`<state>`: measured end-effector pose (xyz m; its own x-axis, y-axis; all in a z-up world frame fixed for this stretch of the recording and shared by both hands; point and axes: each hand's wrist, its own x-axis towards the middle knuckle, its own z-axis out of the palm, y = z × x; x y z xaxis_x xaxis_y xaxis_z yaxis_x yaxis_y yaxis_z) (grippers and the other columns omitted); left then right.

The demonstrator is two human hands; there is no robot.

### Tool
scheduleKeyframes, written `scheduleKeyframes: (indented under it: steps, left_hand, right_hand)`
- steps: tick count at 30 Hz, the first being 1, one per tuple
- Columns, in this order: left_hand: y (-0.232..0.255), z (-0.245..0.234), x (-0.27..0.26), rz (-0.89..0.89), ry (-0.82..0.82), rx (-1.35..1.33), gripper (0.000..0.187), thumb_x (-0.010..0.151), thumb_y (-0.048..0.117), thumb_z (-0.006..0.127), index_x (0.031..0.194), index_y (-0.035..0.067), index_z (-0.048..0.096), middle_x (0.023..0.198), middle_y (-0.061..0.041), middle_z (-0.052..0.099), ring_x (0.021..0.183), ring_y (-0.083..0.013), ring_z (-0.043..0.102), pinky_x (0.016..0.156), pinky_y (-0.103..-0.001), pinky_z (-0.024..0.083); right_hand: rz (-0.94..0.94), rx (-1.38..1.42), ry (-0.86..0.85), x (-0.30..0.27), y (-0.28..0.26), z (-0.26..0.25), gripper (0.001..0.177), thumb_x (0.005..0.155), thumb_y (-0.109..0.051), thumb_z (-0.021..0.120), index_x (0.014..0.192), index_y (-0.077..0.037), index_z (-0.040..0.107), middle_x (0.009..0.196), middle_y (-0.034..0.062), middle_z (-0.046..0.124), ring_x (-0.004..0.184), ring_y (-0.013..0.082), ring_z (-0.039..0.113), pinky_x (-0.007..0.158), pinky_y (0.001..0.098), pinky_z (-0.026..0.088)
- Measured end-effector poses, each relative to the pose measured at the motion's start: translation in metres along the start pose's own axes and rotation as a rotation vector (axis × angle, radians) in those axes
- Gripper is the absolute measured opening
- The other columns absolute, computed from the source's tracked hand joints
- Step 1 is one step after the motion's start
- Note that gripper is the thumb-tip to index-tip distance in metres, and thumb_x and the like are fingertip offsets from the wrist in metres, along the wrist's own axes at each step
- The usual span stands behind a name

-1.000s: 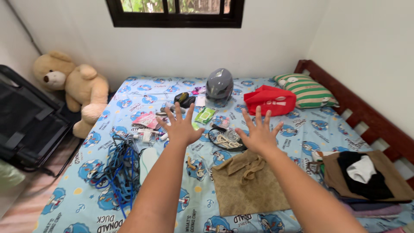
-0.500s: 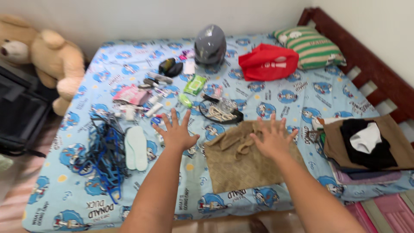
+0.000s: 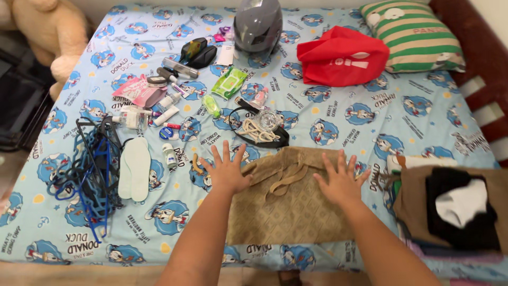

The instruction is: The person organizes various items in a bedroom. They place a wallet and a blue folder on a pink dresser, coil a white cable and place it in a basket, and hang a black handbag on a wall hook.

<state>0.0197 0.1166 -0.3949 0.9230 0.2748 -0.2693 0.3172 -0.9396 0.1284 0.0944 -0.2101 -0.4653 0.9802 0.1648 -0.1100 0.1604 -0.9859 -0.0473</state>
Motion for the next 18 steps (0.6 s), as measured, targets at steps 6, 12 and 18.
scheduleKeyframes:
  steps: [6,12,18]
  left_hand:
    - [0.023,0.007,0.027,-0.063,-0.025,0.017,0.098,0.081,0.06,0.072,0.16,0.045,0.016,0.173,-0.012,-0.003,0.156,-0.0474,-0.006,0.112,-0.081,-0.002]
    - [0.023,0.058,0.084,0.095,0.101,-0.135,0.05,0.082,0.03,0.075,0.129,0.019,0.063,0.161,-0.01,0.039,0.148,-0.0395,0.035,0.116,-0.06,0.032]
    - [0.023,0.127,0.099,0.149,0.31,-0.481,0.023,0.085,0.017,0.068,0.107,0.011,0.073,0.135,-0.017,0.063,0.121,-0.0375,0.059,0.099,-0.047,0.049]
  right_hand:
    - [-0.293,0.061,0.035,0.074,-0.012,0.02,0.074,0.089,-0.051,0.059,0.155,-0.027,0.034,0.163,0.0098,0.027,0.151,0.0372,0.021,0.116,0.062,0.021]
    - [-0.488,0.318,-0.013,0.146,-0.066,0.071,0.03,0.093,-0.027,0.065,0.119,-0.013,0.07,0.117,0.0105,0.071,0.111,0.0327,0.066,0.095,0.0444,0.053]
    - [-0.546,0.53,0.049,0.192,-0.112,0.126,0.02,0.091,-0.02,0.067,0.103,-0.006,0.074,0.107,0.0174,0.073,0.099,0.038,0.068,0.088,0.0475,0.054]
